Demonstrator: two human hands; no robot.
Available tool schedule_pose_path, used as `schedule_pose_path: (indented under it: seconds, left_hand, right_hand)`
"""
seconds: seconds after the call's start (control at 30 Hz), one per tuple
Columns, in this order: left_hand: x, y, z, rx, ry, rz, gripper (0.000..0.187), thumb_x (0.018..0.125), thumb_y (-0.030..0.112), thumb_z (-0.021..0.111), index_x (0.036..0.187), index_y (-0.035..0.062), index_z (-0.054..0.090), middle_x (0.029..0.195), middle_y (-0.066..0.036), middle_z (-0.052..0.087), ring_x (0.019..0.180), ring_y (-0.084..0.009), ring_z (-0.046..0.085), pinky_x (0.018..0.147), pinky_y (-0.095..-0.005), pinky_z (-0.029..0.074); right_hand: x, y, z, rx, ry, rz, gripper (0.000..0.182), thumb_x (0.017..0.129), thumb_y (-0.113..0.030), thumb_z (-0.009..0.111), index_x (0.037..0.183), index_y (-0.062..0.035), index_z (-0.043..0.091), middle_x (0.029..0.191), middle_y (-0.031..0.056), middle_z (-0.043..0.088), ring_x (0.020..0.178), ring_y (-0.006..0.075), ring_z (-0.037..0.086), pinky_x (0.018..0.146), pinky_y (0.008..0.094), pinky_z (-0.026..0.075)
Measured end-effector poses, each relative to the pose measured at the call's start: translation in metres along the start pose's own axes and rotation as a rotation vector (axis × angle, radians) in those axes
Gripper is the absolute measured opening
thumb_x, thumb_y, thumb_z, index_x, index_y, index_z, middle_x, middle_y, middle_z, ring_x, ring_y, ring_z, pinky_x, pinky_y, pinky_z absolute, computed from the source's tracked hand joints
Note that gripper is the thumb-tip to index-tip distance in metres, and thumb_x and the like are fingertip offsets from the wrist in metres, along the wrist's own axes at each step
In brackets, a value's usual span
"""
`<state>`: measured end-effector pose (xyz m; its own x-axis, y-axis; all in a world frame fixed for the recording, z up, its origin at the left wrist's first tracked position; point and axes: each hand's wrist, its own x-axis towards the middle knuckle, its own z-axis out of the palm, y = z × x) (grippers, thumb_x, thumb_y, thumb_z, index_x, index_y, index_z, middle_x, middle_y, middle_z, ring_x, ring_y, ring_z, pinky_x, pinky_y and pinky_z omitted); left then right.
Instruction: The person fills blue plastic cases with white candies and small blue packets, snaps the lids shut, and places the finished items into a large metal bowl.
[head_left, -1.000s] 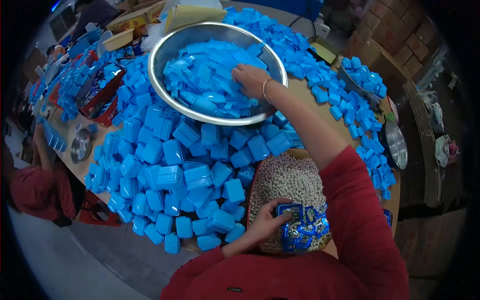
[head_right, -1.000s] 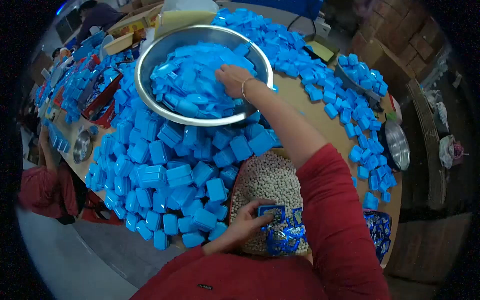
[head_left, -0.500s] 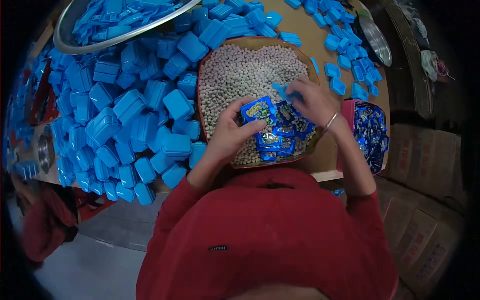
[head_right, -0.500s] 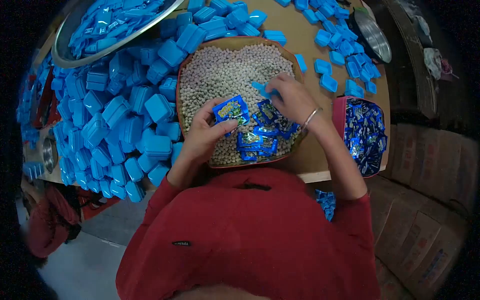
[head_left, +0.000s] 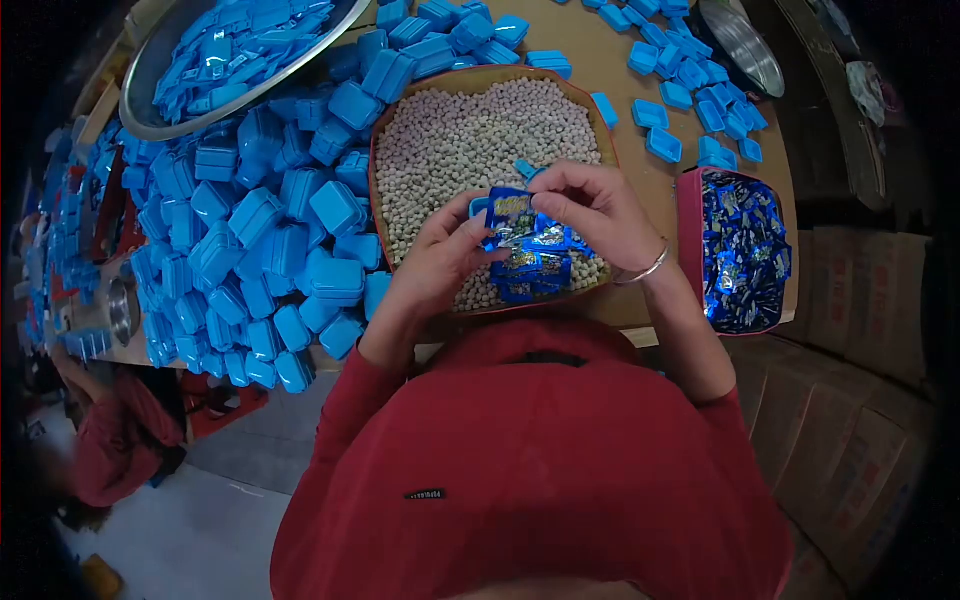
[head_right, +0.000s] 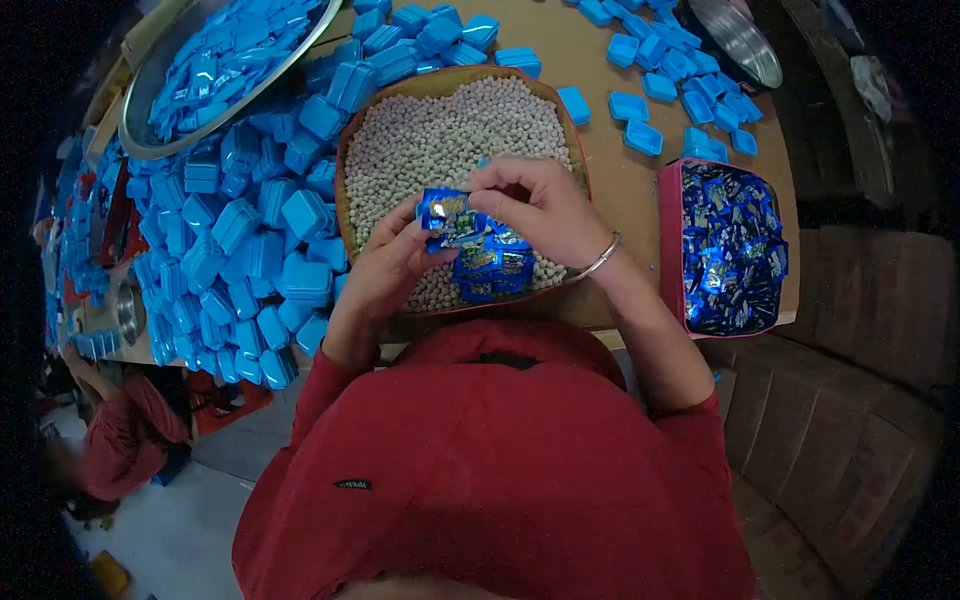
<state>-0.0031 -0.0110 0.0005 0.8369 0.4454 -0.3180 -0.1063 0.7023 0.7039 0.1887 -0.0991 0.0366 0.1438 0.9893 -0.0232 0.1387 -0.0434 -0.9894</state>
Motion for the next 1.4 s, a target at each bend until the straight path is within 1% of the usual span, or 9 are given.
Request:
schedule_pose_path:
  seconds: [0.07,0.17,0.4,0.73,0.9,1.0,1.13,1.3,1.4]
  left_hand:
    - [0.002,0.000,0.003,0.032,-0.024,0.008,0.039,0.099,0.027,0.045,0.130,0.0040,0.045,0.124,-0.006,0.052,0.112,-0.0146,0.052,0.087,-0.0302,0.051]
    - [0.009,-0.003,-0.003,-0.098,-0.123,-0.027,0.039,0.099,0.028,0.044,0.131,0.0044,0.046,0.125,-0.007,0.051,0.113,-0.0148,0.052,0.087,-0.0302,0.051]
    - [0.005,0.004,0.010,0.050,-0.024,0.006,0.038,0.096,0.021,0.052,0.130,0.0045,0.048,0.122,-0.006,0.053,0.108,-0.0121,0.054,0.089,-0.0304,0.050]
    - [0.005,0.000,0.007,0.291,0.126,0.087,0.034,0.091,0.009,0.054,0.125,0.0043,0.052,0.112,-0.005,0.059,0.095,-0.0103,0.057,0.075,-0.0258,0.052]
    - [0.012,-0.003,-0.005,0.333,0.169,0.088,0.032,0.088,0.006,0.055,0.120,0.0034,0.055,0.107,-0.005,0.060,0.094,-0.0116,0.059,0.072,-0.0245,0.054]
    - [0.011,0.003,0.000,0.173,0.133,0.044,0.033,0.088,0.007,0.056,0.121,0.0039,0.054,0.109,-0.005,0.059,0.096,-0.0119,0.058,0.072,-0.0253,0.055]
    - [0.006,0.010,0.001,0.138,0.123,0.037,0.035,0.087,0.007,0.056,0.122,0.0058,0.053,0.111,-0.004,0.058,0.096,-0.0115,0.058,0.074,-0.0260,0.055]
    - [0.012,0.007,-0.003,0.185,0.101,0.003,0.040,0.084,0.004,0.061,0.123,0.0044,0.052,0.112,-0.004,0.057,0.097,-0.0112,0.058,0.077,-0.0262,0.054]
    - [0.012,0.006,0.001,0.217,-0.042,0.185,0.052,0.078,0.001,0.067,0.127,0.0036,0.049,0.115,-0.005,0.057,0.102,-0.0128,0.057,0.083,-0.0270,0.052]
  right_hand:
    - [-0.002,0.002,0.001,0.094,-0.021,0.048,0.009,0.085,-0.006,0.065,0.092,-0.0003,0.062,0.074,-0.0017,0.053,0.067,0.0043,0.051,0.061,0.0206,0.042]
    - [-0.001,-0.010,0.000,-0.277,0.014,0.026,0.012,0.081,-0.006,0.069,0.086,-0.0019,0.059,0.072,-0.0014,0.053,0.066,0.0030,0.050,0.060,0.0210,0.041]
    - [-0.004,-0.010,0.005,-0.612,-0.002,-0.539,0.019,0.073,-0.012,0.075,0.082,-0.0061,0.059,0.089,0.0075,0.054,0.081,0.0263,0.055,0.069,0.0360,0.045]
    - [-0.013,0.009,0.003,-0.403,0.114,-0.309,0.009,0.076,-0.005,0.068,0.082,-0.0025,0.062,0.081,0.0083,0.057,0.077,0.0257,0.058,0.064,0.0329,0.047]
    - [-0.003,0.041,-0.015,-1.010,0.159,-0.127,0.022,0.075,-0.017,0.068,0.089,-0.0035,0.060,0.089,0.0123,0.057,0.088,0.0317,0.058,0.071,0.0422,0.049]
    - [0.005,0.052,-0.007,-1.052,0.090,-0.062,0.024,0.073,-0.013,0.067,0.093,-0.0043,0.058,0.093,0.0126,0.055,0.091,0.0320,0.057,0.076,0.0424,0.048]
    - [0.005,0.029,-0.009,-0.877,0.134,-0.194,0.031,0.071,-0.006,0.064,0.101,-0.0033,0.057,0.103,0.0139,0.055,0.102,0.0335,0.054,0.085,0.0419,0.047]
    - [-0.001,-0.013,0.001,-0.572,-0.067,-0.367,0.034,0.074,-0.004,0.067,0.106,-0.0049,0.059,0.121,0.0118,0.056,0.114,0.0326,0.053,0.093,0.0393,0.046]
    - [0.001,-0.004,-0.003,-0.530,-0.103,-0.366,0.032,0.075,-0.004,0.070,0.106,-0.0057,0.062,0.122,0.0125,0.057,0.111,0.0313,0.057,0.091,0.0379,0.047]
